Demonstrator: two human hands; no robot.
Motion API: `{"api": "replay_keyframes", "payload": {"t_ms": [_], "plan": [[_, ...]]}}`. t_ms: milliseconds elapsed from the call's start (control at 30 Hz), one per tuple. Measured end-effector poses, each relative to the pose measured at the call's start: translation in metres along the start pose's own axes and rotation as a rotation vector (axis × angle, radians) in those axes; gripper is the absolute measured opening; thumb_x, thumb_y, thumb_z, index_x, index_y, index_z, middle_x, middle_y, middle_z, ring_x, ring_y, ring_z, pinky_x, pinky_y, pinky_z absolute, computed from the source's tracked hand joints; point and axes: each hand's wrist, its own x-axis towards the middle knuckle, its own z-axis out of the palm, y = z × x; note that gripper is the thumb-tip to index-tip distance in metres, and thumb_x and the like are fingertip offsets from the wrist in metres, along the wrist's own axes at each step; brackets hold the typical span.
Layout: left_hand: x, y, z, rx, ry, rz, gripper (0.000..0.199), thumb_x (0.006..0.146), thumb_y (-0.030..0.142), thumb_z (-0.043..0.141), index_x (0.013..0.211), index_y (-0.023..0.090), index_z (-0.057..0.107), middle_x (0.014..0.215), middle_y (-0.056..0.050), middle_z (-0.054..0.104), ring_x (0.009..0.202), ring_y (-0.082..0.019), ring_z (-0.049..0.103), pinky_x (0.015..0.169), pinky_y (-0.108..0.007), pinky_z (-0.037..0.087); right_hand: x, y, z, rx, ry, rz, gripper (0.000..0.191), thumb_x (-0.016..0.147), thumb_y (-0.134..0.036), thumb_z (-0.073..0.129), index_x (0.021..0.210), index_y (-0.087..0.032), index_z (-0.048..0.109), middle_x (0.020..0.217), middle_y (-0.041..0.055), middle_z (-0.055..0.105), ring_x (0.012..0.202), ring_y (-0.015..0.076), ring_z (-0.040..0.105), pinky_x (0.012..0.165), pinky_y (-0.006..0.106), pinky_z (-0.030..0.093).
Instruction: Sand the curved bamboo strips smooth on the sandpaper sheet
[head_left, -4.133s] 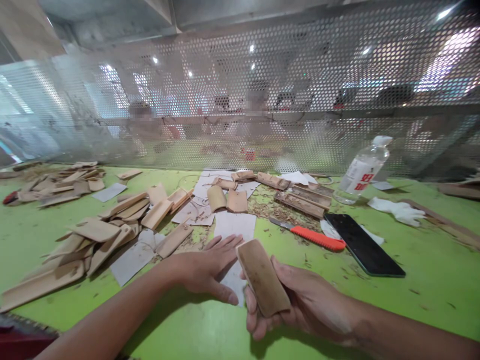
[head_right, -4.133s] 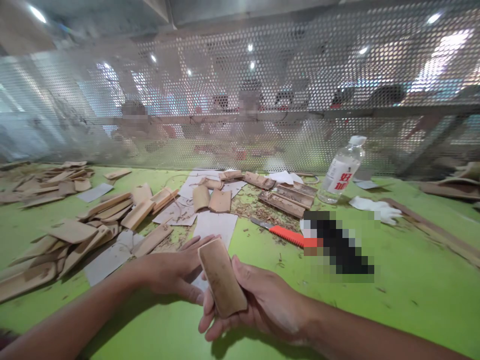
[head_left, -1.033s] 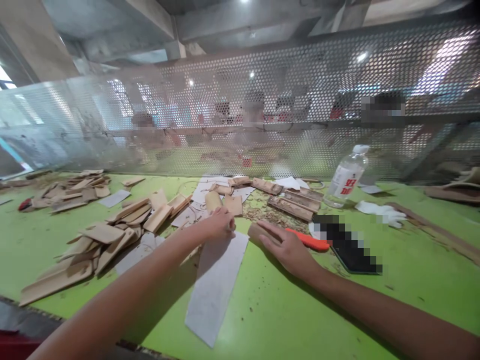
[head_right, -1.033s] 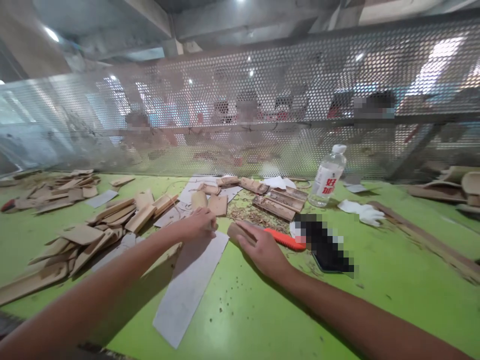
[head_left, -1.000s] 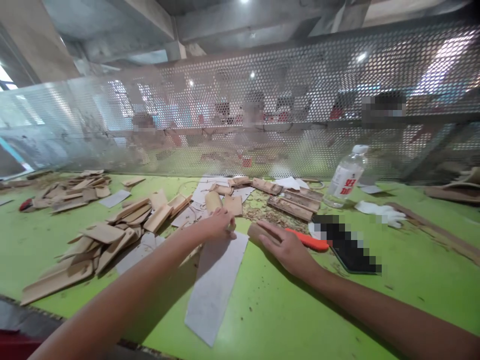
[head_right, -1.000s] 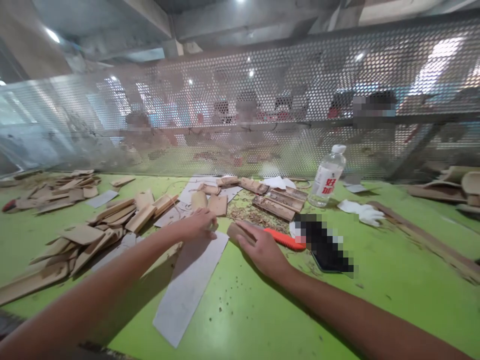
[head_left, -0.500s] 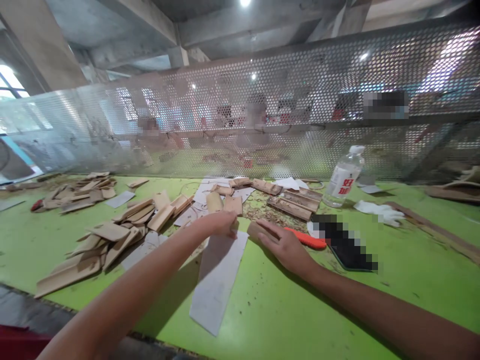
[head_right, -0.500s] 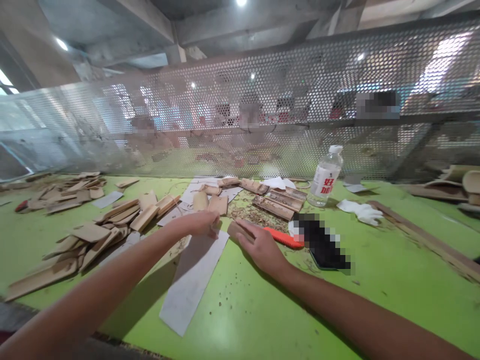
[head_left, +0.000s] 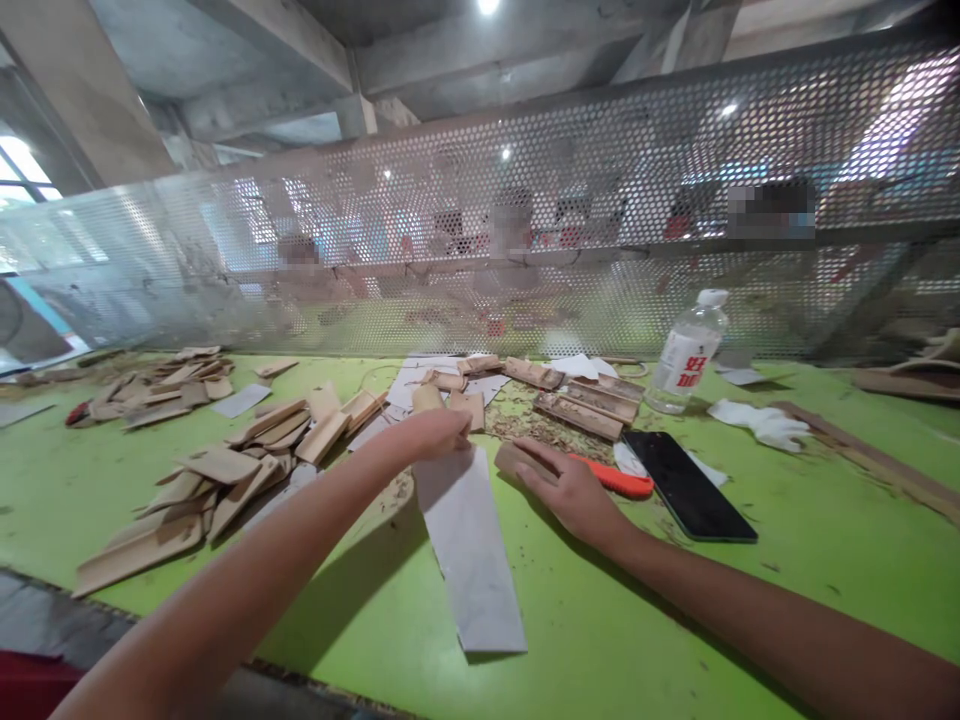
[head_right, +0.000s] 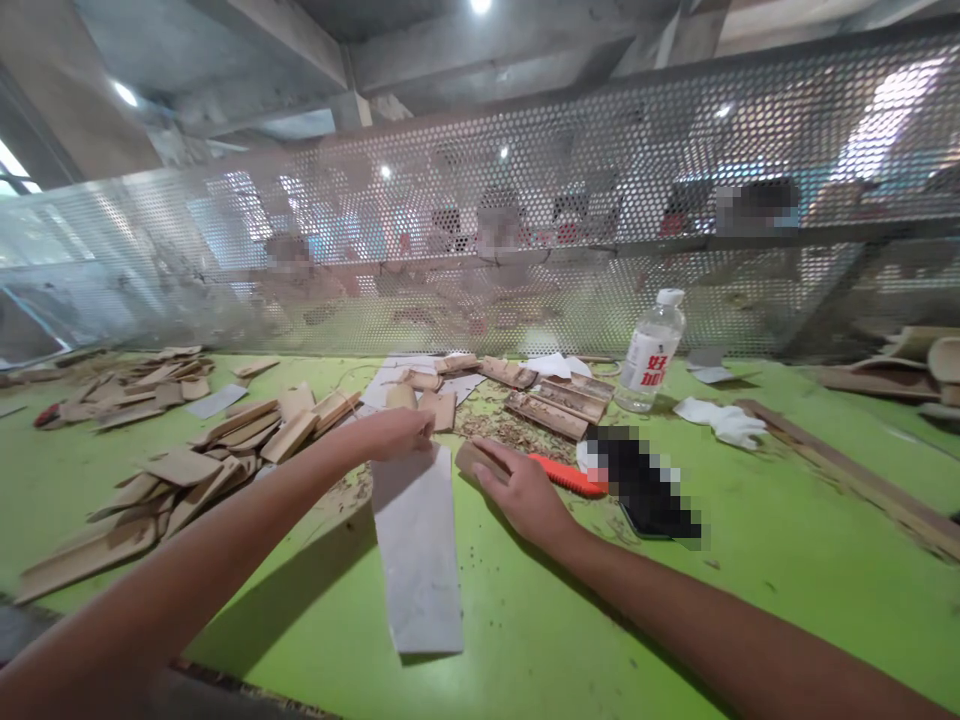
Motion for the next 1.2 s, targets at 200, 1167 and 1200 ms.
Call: {"api": "replay_keyframes", "payload": {"t_ms": [200,1167,1200], "plan": [[-0.005,-0.003,-0.014,0.016,-0.015,0.030,0.030,0.103,0.034,0.064,0.128,0.017,0.062,0.127,-0.010,0.063,0.105,-0.025,0.066,0.088,-0.044,0.057,0.001,0.003,0.000,0.004,0.006,-0.004,0.046,0.096,-0.040,0.056,0.136,-0.021,0.066,0.137,0.0109,0.068,0.126,0.0313,0.063,0.110,0.051,0.045],[0.001,-0.001,-0.027,0.113,-0.342,0.095,0.027,0.102,0.033,0.064,0.124,0.017,0.064,0.126,-0.010,0.064,0.105,-0.025,0.066,0.088,-0.043,0.057,0.001,0.002,0.000,-0.017,-0.011,-0.012,0.046,0.096,-0.039,0.057,0.136,-0.019,0.066,0.138,0.0124,0.067,0.126,0.0322,0.063,0.110,0.052,0.045],[0.001,-0.003,-0.029,0.106,-0.327,0.103,0.026,0.102,0.033,0.064,0.123,0.017,0.064,0.126,-0.009,0.064,0.105,-0.025,0.066,0.089,-0.043,0.057,0.001,0.003,0.000,-0.017,-0.012,-0.012,0.046,0.096,-0.039,0.057,0.136,-0.019,0.066,0.137,0.0123,0.067,0.126,0.0321,0.063,0.110,0.052,0.045]]}}
